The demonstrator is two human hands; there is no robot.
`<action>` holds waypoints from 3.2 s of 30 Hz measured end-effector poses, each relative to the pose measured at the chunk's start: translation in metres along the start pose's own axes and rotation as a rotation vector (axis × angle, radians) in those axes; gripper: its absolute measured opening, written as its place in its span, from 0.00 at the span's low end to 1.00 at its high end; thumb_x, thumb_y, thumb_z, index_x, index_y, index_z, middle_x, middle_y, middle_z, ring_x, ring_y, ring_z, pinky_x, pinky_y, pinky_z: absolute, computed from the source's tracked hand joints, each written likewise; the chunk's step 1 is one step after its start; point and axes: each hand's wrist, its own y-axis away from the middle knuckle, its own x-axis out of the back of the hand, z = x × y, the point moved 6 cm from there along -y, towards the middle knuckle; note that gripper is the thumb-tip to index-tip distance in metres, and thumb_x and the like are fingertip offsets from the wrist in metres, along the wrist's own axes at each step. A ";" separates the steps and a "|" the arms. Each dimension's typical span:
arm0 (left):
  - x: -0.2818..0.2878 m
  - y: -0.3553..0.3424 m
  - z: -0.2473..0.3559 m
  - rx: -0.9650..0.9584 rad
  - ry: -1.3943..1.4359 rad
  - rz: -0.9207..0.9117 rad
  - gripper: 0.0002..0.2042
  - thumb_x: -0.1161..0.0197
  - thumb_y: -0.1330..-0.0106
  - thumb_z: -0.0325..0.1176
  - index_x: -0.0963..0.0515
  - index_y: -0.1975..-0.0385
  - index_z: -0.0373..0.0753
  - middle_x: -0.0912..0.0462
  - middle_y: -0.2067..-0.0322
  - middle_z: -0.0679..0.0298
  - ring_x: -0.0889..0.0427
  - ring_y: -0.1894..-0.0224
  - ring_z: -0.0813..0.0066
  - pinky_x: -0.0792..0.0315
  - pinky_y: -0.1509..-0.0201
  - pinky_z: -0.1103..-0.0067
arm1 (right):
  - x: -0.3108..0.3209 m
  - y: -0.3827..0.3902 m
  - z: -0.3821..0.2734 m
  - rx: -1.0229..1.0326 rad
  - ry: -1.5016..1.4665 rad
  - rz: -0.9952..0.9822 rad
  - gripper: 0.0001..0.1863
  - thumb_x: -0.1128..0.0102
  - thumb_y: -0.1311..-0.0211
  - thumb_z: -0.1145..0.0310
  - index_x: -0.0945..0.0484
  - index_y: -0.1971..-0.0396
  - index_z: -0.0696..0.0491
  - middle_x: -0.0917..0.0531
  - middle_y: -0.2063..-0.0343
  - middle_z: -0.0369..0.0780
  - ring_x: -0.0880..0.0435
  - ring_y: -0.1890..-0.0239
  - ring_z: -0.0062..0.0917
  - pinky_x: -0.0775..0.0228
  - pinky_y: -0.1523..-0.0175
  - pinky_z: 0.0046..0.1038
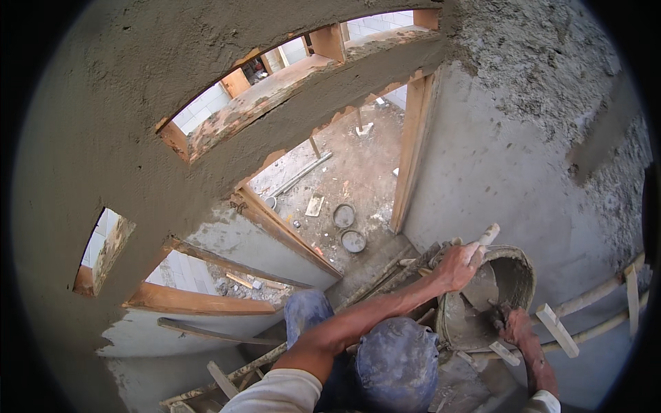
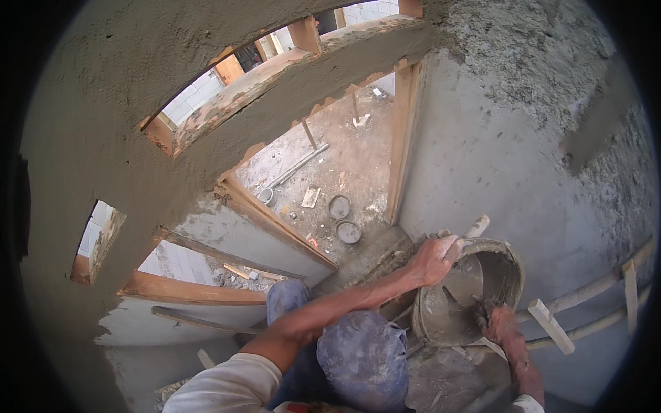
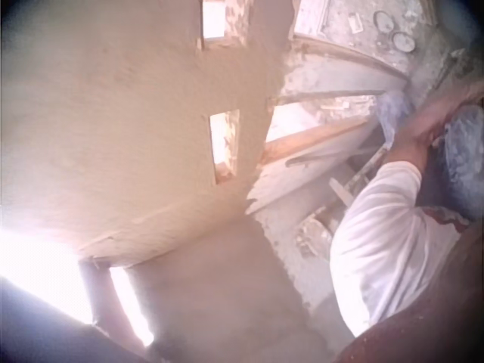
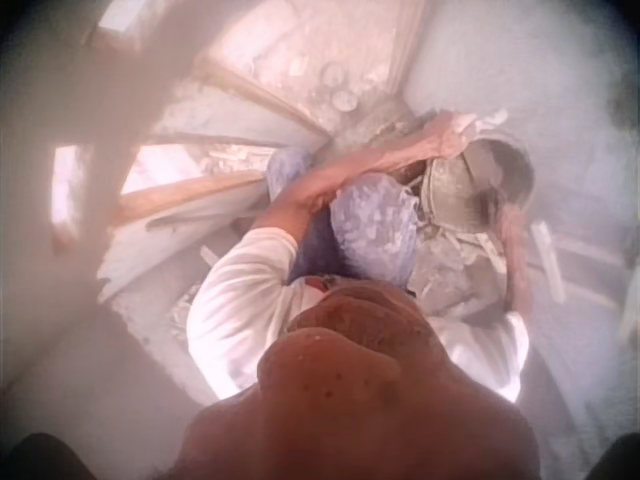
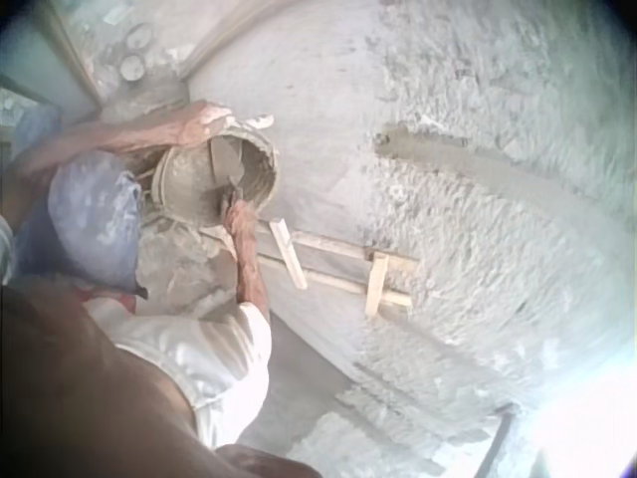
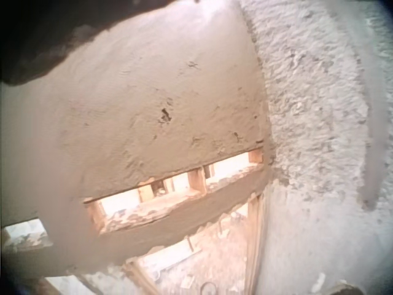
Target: The person applies plaster to a wall and smooths it using a trowel, then refills the trowel with plaster from a bucket while sitting on a wooden scaffolding.
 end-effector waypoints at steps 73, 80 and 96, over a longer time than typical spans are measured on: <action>0.018 0.021 -0.047 0.232 0.070 0.140 0.26 0.51 0.19 0.50 0.21 0.53 0.28 0.22 0.68 0.59 0.29 0.63 0.69 0.31 0.54 0.68 | -0.037 0.047 -0.074 -0.233 -0.774 0.245 0.19 0.33 0.35 0.61 0.18 0.52 0.60 0.19 0.73 0.46 0.22 0.68 0.26 0.28 0.59 0.35; 0.041 0.026 -0.119 0.455 0.167 0.284 0.27 0.52 0.21 0.49 0.22 0.51 0.25 0.17 0.58 0.54 0.23 0.57 0.63 0.30 0.48 0.66 | -0.004 0.040 -0.070 -0.344 -0.882 0.127 0.18 0.34 0.33 0.60 0.18 0.54 0.61 0.18 0.73 0.44 0.22 0.68 0.26 0.27 0.59 0.35; 0.079 0.055 -0.109 0.862 0.568 0.432 0.36 0.43 0.25 0.57 0.29 0.36 0.25 0.20 0.43 0.48 0.19 0.46 0.56 0.22 0.44 0.61 | 0.094 -0.008 -0.126 -0.124 -2.053 0.209 0.13 0.51 0.36 0.71 0.23 0.56 0.59 0.28 0.80 0.35 0.30 0.86 0.20 0.36 0.83 0.24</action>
